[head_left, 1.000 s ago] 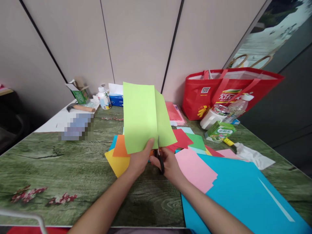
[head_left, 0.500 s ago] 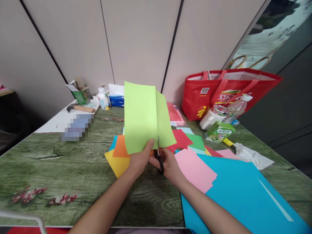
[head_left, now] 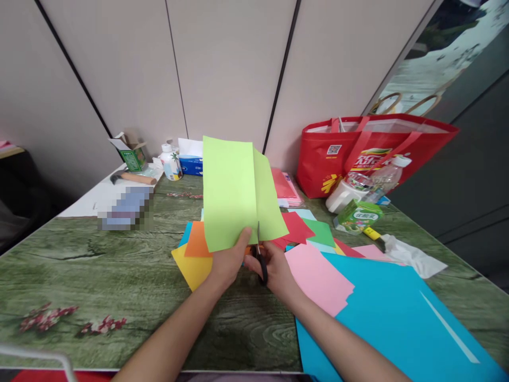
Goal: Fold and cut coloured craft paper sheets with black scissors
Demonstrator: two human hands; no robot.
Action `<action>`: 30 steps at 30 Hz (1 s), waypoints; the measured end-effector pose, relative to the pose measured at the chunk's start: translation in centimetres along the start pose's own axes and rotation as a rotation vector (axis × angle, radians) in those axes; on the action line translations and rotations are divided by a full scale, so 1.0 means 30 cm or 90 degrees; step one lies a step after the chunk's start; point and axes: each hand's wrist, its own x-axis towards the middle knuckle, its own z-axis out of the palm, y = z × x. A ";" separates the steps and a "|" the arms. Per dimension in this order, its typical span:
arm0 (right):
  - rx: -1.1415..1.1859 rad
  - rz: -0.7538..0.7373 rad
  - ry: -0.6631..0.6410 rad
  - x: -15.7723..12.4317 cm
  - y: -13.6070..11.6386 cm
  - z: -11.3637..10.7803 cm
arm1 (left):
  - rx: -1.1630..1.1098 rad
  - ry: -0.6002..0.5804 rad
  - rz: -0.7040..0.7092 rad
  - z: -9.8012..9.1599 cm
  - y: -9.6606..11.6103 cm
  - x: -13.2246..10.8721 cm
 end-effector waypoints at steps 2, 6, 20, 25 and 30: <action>-0.009 0.003 0.009 0.000 -0.001 0.000 | 0.006 -0.005 -0.005 0.000 -0.001 0.001; -0.011 0.009 0.016 0.000 -0.004 0.001 | 0.014 -0.008 -0.007 0.002 0.002 0.001; -0.021 0.059 0.038 -0.001 -0.014 0.005 | 0.023 -0.002 -0.011 0.005 0.019 -0.006; -0.016 0.056 0.034 -0.004 -0.009 0.002 | 0.027 -0.005 -0.015 0.005 0.013 -0.004; -0.024 0.052 0.032 -0.006 -0.003 0.000 | 0.038 -0.006 -0.025 0.006 0.030 -0.012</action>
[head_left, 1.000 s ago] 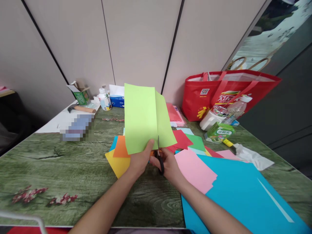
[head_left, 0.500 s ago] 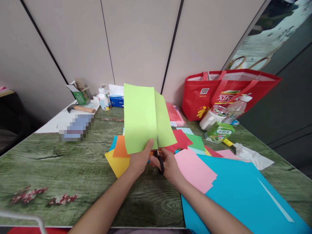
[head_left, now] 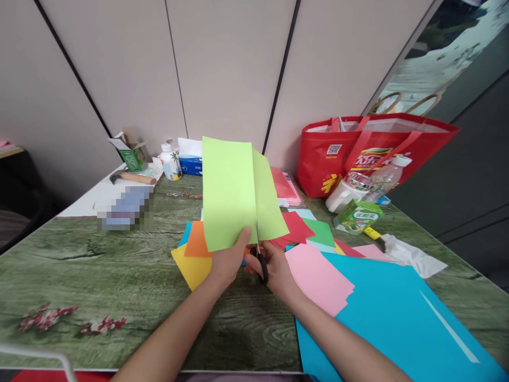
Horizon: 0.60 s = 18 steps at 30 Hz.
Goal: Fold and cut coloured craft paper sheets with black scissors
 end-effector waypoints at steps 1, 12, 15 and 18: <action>-0.004 -0.004 0.000 0.000 0.001 0.000 | -0.002 0.000 -0.003 0.001 0.005 -0.002; -0.028 -0.005 0.010 0.000 -0.001 0.000 | 0.003 -0.003 0.001 -0.001 -0.009 0.004; -0.031 -0.014 0.011 0.000 0.002 -0.001 | -0.009 -0.007 0.003 -0.002 -0.011 0.006; -0.032 -0.018 0.012 0.000 0.007 -0.002 | -0.010 0.000 0.002 -0.002 -0.007 0.004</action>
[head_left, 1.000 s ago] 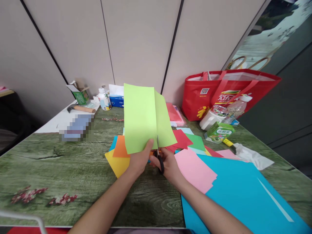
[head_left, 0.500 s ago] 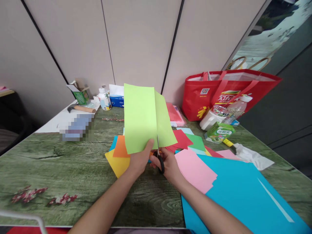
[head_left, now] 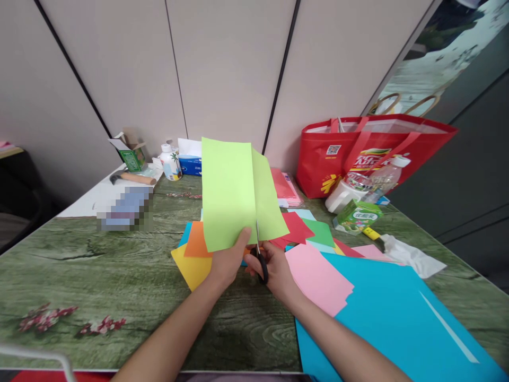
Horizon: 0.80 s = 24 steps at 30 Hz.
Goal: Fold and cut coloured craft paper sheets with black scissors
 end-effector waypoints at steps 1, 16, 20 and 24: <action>-0.001 -0.003 -0.001 0.000 0.002 0.000 | 0.006 0.005 -0.003 0.000 0.002 -0.001; -0.007 0.009 0.003 -0.001 0.002 -0.001 | 0.018 -0.022 0.003 0.001 0.018 -0.006; 0.003 -0.001 0.000 0.000 0.001 -0.002 | 0.038 -0.006 0.006 0.001 0.010 -0.007; 0.033 -0.051 -0.011 0.009 0.002 -0.007 | 0.002 -0.003 0.022 0.004 -0.016 -0.010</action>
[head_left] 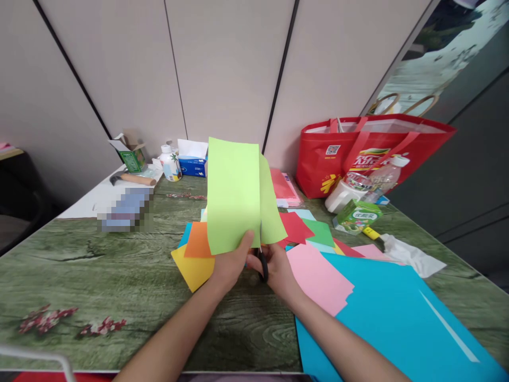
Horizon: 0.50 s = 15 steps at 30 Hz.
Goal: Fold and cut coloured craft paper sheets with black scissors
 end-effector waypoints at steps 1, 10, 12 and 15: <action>0.009 -0.002 -0.007 0.002 0.001 -0.001 | -0.004 -0.006 0.000 0.000 -0.006 -0.001; 0.025 0.012 -0.014 0.001 -0.011 -0.003 | 0.014 -0.024 0.009 -0.003 -0.013 -0.009; 0.011 0.013 -0.011 0.002 -0.013 -0.002 | 0.011 -0.029 0.013 -0.005 -0.014 -0.010; 0.006 0.008 -0.007 0.006 -0.012 0.000 | -0.001 -0.036 0.013 -0.007 -0.019 -0.009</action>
